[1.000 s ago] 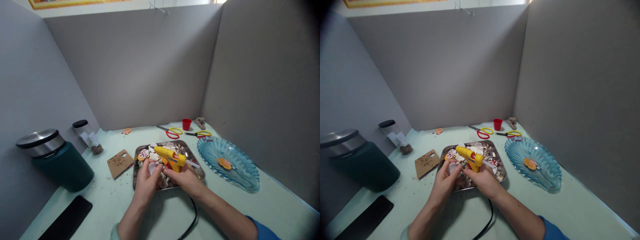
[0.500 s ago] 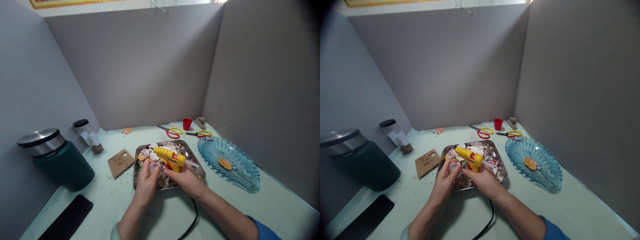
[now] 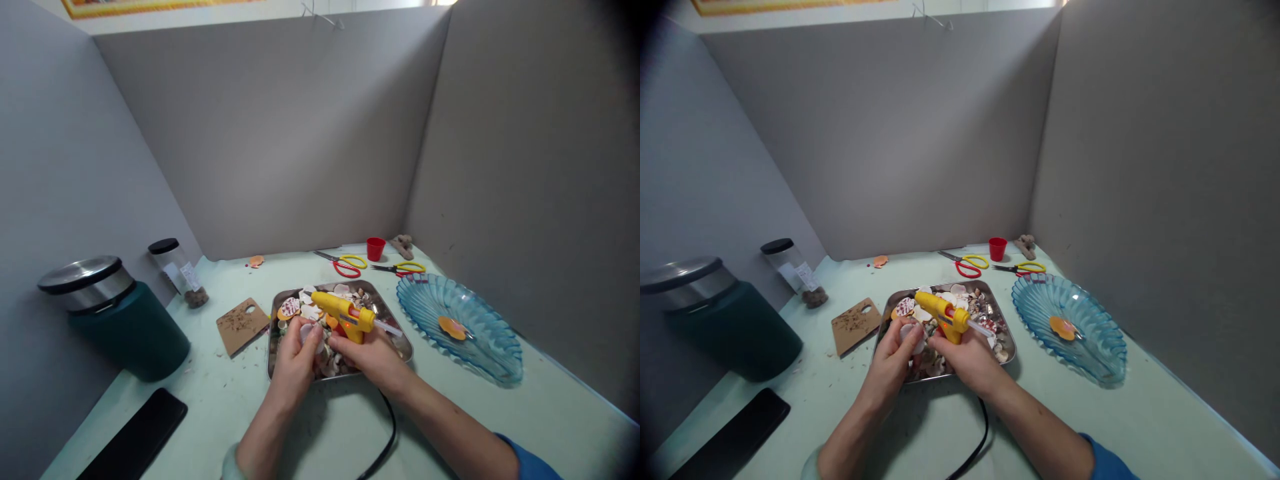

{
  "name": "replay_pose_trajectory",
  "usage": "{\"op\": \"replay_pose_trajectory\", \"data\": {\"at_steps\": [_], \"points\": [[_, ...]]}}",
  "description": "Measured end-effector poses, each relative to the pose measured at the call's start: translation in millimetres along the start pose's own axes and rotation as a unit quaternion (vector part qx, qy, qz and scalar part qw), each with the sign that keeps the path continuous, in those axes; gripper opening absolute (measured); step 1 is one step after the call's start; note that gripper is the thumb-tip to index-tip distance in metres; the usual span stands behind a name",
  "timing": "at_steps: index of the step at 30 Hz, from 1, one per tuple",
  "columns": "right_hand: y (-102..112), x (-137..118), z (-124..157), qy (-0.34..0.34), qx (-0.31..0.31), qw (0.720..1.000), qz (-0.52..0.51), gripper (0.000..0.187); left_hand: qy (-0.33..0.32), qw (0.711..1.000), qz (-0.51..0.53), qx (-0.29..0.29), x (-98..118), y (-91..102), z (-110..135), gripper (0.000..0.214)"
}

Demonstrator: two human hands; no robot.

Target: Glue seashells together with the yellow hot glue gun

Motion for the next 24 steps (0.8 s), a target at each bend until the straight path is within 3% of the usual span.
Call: {"op": "replay_pose_trajectory", "data": {"at_steps": [4, 8, 18, 24], "points": [[1.7, -0.9, -3.1, 0.033, 0.034, 0.998, -0.034, 0.017, 0.022, 0.999, 0.022, -0.032, -0.1, -0.5, 1.0, 0.041], [3.7, 4.0, -6.7, 0.025, 0.055, 0.997, -0.054, 0.023, 0.028, 0.997, 0.059, -0.03, -0.8, -2.0, 1.3, 0.048], [2.5, 4.4, -4.7, 0.026, 0.041, 0.999, -0.019, 0.017, 0.048, 0.998, 0.034, -0.027, -1.2, -2.0, -1.2, 0.049], [4.4, 7.8, -5.4, 0.025, 0.066, 0.997, -0.013, 0.021, 0.044, 0.997, 0.048, -0.051, -2.6, -2.3, -1.4, 0.048]]}}
Point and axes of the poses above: each hand's wrist, its own z-axis away from the middle knuckle, its own y-axis out of the back of the hand, x = y × z, the point moved 1 cm from there along -z, towards the middle knuckle, and after that the axes turned 11 degrees about -x, right-handed, at the moved point
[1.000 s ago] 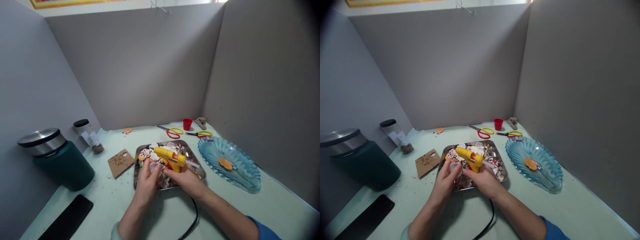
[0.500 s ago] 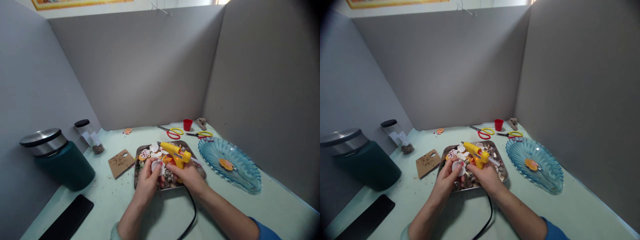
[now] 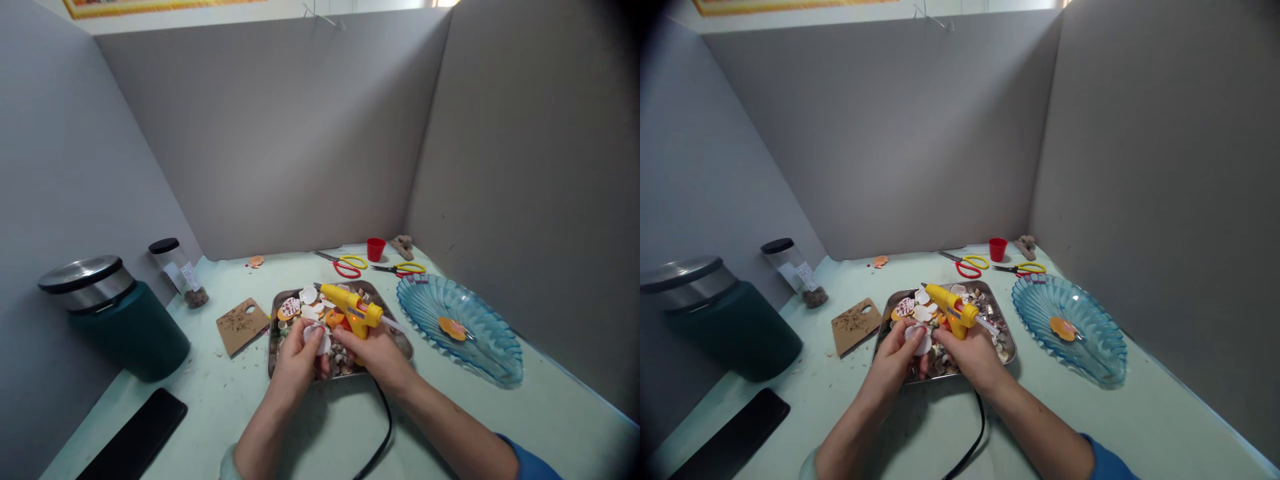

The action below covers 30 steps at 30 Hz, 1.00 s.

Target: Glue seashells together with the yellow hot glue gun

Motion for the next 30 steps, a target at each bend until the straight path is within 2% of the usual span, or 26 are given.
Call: {"op": "replay_pose_trajectory", "data": {"at_steps": [6, 17, 21, 30], "points": [[-0.7, -2.1, 1.6, 0.016, -0.019, 0.999, 0.021, 0.016, -0.028, 0.999, -0.027, 0.031, 2.0, -1.4, 0.6, 0.049], [-2.6, -7.0, 1.6, 0.028, -0.03, 0.999, 0.009, 0.014, -0.021, 0.999, 0.019, 0.036, 0.0, -1.7, -0.7, 0.05], [-2.6, -8.7, 2.4, 0.021, -0.031, 0.999, -0.006, 0.019, -0.021, 0.999, 0.014, 0.031, 1.8, -2.7, 1.1, 0.049], [-1.9, -4.8, 1.7, 0.011, -0.034, 0.999, 0.007, 0.014, -0.024, 0.999, -0.01, 0.039, 0.1, -1.2, 0.7, 0.045]]}}
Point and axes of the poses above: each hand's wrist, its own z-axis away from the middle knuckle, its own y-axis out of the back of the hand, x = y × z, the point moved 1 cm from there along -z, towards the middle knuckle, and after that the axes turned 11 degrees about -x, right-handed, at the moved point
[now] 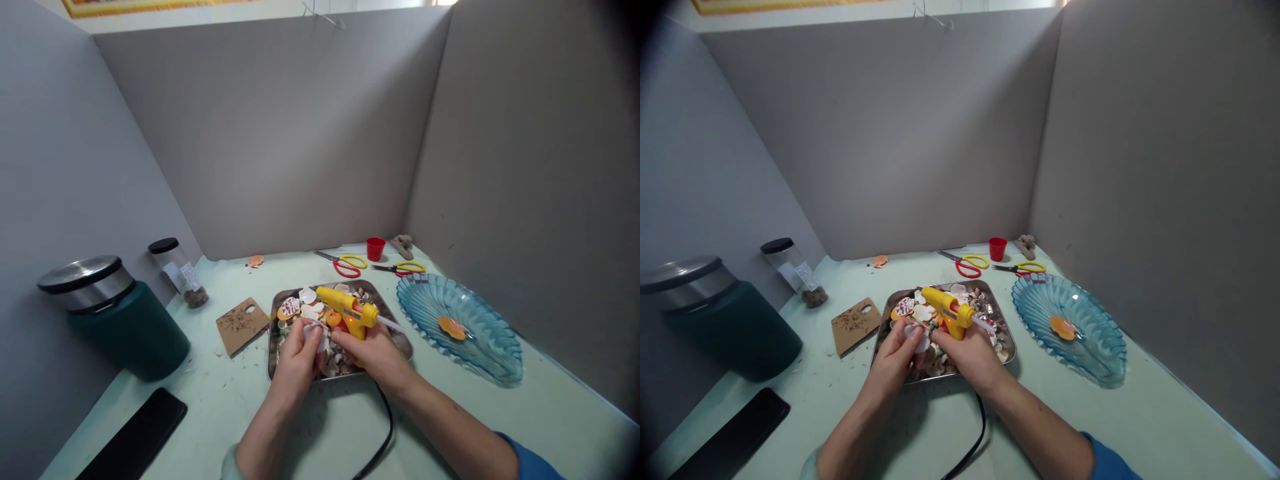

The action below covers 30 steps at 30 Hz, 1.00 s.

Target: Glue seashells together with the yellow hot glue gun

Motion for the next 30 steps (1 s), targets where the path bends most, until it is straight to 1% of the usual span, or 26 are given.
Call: {"op": "replay_pose_trajectory", "data": {"at_steps": [8, 16, 19, 22, 26, 28, 30], "points": [[-0.7, -1.3, -0.1, 0.015, -0.01, 1.0, -0.009, 0.015, -0.006, 1.0, -0.027, -0.002, 6.1, -1.3, 1.7, 0.043], [-0.7, 1.8, -1.4, 0.004, 0.0, 1.0, -0.016, 0.011, -0.004, 0.998, -0.054, 0.014, 4.7, 0.6, 0.9, 0.041], [-0.7, 3.2, -1.5, -0.008, 0.005, 1.0, -0.021, 0.013, -0.003, 0.999, -0.051, 0.007, 5.5, 0.6, 1.4, 0.042], [-0.3, 5.6, -1.1, -0.02, 0.016, 0.999, -0.024, 0.02, 0.0, 1.0, -0.023, 0.001, 4.6, 0.7, 0.3, 0.043], [-1.1, 3.7, 0.5, -0.011, 0.028, 0.998, -0.061, 0.029, -0.013, 0.998, 0.062, 0.017, 4.1, 2.3, -2.3, 0.045], [-0.9, -0.1, 1.7, -0.005, 0.021, 0.996, -0.081, 0.032, -0.022, 0.995, 0.099, 0.019, 5.5, 3.2, -2.4, 0.047], [1.6, -3.7, 2.3, -0.01, 0.005, 0.997, -0.073, 0.032, -0.016, 0.991, 0.128, 0.024, 7.0, 3.7, -1.7, 0.048]]}}
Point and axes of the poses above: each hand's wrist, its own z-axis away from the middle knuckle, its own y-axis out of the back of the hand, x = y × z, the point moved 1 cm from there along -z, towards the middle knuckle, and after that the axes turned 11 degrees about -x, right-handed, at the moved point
